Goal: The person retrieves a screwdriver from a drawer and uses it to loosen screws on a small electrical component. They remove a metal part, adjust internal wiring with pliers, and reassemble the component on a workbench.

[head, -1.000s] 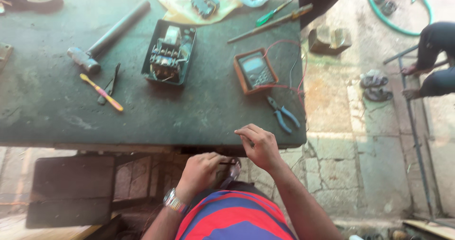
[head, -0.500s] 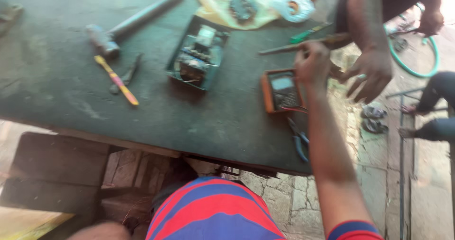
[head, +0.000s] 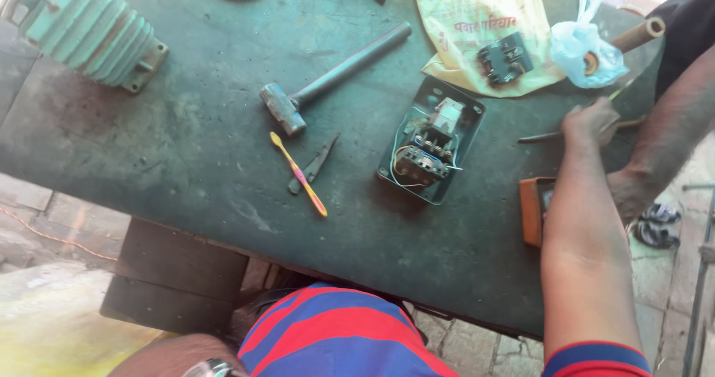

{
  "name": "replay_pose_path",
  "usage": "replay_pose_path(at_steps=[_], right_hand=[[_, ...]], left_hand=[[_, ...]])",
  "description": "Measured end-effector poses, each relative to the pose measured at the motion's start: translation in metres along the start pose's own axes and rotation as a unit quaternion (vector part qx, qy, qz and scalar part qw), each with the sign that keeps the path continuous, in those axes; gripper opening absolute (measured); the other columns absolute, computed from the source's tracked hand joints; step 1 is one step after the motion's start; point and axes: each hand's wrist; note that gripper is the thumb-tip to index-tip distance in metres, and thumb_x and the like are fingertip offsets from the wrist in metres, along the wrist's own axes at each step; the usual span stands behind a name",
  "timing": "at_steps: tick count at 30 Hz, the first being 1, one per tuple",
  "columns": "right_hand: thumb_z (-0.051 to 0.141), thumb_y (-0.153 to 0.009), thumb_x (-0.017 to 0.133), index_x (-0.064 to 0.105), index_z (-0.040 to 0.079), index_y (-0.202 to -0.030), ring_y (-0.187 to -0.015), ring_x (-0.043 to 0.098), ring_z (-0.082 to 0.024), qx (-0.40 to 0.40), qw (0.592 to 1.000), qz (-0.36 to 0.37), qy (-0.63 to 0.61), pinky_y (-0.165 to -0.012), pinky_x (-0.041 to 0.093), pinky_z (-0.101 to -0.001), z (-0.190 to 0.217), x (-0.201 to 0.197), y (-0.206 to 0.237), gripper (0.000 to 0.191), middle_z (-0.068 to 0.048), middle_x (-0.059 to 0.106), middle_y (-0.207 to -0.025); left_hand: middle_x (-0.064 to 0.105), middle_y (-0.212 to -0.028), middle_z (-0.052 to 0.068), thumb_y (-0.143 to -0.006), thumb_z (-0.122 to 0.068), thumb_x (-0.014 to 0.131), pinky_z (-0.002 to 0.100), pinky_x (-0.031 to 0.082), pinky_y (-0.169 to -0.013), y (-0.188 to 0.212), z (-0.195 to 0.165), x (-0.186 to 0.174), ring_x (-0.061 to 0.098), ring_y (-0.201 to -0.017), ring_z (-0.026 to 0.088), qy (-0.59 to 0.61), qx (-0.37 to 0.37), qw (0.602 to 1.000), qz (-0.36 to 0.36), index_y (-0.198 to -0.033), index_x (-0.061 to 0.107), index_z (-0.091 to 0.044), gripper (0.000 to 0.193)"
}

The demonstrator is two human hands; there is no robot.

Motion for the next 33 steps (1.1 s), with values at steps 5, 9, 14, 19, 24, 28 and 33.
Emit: replay_pose_path(at_steps=[5, 9, 14, 19, 24, 28, 33], right_hand=[[0.019, -0.096, 0.071, 0.047, 0.008, -0.137, -0.088, 0.066, -0.032, 0.013, 0.938, -0.067, -0.340, -0.072, 0.052, -0.0474, 0.011, -0.008, 0.034, 0.048, -0.016, 0.071, -0.107], [0.017, -0.105, 0.043, 0.002, 0.026, -0.160, -0.075, 0.070, -0.021, 0.129, 0.674, 0.060, -0.725, -0.065, 0.061, -0.0357, -0.002, -0.038, 0.161, 0.070, -0.013, 0.071, -0.099], [0.001, -0.089, 0.050, 0.037, 0.018, -0.163, -0.067, 0.065, -0.023, 0.059, 0.863, 0.167, -0.473, -0.063, 0.058, -0.0394, -0.041, -0.039, 0.303, 0.077, -0.010, 0.063, -0.089], [0.007, -0.088, 0.059, 0.053, 0.014, -0.152, -0.075, 0.066, -0.028, -0.069, 0.989, 0.092, -0.093, -0.067, 0.056, -0.0427, -0.080, -0.029, 0.333, 0.064, -0.012, 0.058, -0.098], [0.021, -0.100, 0.063, 0.059, 0.019, -0.145, -0.077, 0.067, -0.027, -0.117, 0.987, 0.107, -0.029, -0.062, 0.057, -0.0422, -0.101, -0.023, 0.330, 0.046, -0.008, 0.058, -0.093], [0.019, -0.093, 0.067, 0.064, 0.019, -0.141, -0.074, 0.067, -0.026, -0.177, 0.979, 0.099, -0.028, -0.063, 0.057, -0.0423, -0.108, -0.022, 0.327, 0.048, -0.007, 0.058, -0.091], [0.014, -0.087, 0.068, 0.063, 0.020, -0.141, -0.072, 0.066, -0.024, -0.226, 0.966, 0.128, -0.003, -0.062, 0.056, -0.0400, -0.121, -0.029, 0.317, 0.054, -0.007, 0.057, -0.089]], left_hand=[[0.071, -0.085, 0.008, -0.091, -0.023, 0.072, 0.035, 0.057, -0.062, -0.010, 0.019, -0.034, 0.071, -0.070, 0.021, 0.038, -0.063, 0.996, 0.041, -0.109, 0.067, -0.007, 0.026], [0.070, -0.084, 0.008, -0.092, -0.025, 0.072, 0.035, 0.057, -0.062, -0.002, 0.041, -0.040, 0.070, -0.069, 0.022, -0.035, -0.172, 0.981, 0.085, -0.109, 0.066, -0.007, 0.026], [0.070, -0.086, 0.009, -0.094, -0.027, 0.069, 0.039, 0.056, -0.063, 0.029, 0.163, -0.045, 0.071, -0.072, 0.024, -0.394, -0.260, 0.861, 0.188, -0.120, 0.062, -0.006, 0.034], [0.072, -0.081, 0.015, -0.092, -0.035, 0.066, 0.044, 0.056, -0.060, 0.084, 0.252, -0.023, 0.072, -0.070, 0.032, -0.573, -0.321, 0.699, 0.283, -0.150, 0.043, -0.002, 0.070], [0.071, -0.076, 0.017, -0.090, -0.040, 0.067, 0.045, 0.057, -0.060, 0.110, 0.282, -0.006, 0.072, -0.066, 0.035, -0.625, -0.310, 0.687, 0.202, -0.143, 0.048, 0.001, 0.069], [0.072, -0.078, 0.016, -0.094, -0.042, 0.066, 0.047, 0.055, -0.059, 0.116, 0.285, -0.002, 0.071, -0.069, 0.036, -0.632, -0.326, 0.683, 0.167, -0.119, 0.058, -0.004, 0.046], [0.072, -0.078, 0.015, -0.095, -0.046, 0.067, 0.048, 0.053, -0.057, 0.132, 0.252, -0.006, 0.070, -0.070, 0.037, -0.650, -0.332, 0.669, 0.137, -0.100, 0.059, -0.006, 0.041]])
Point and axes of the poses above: each hand's wrist, its own y-axis away from the middle knuckle, its own x-axis out of the palm, z = x × y
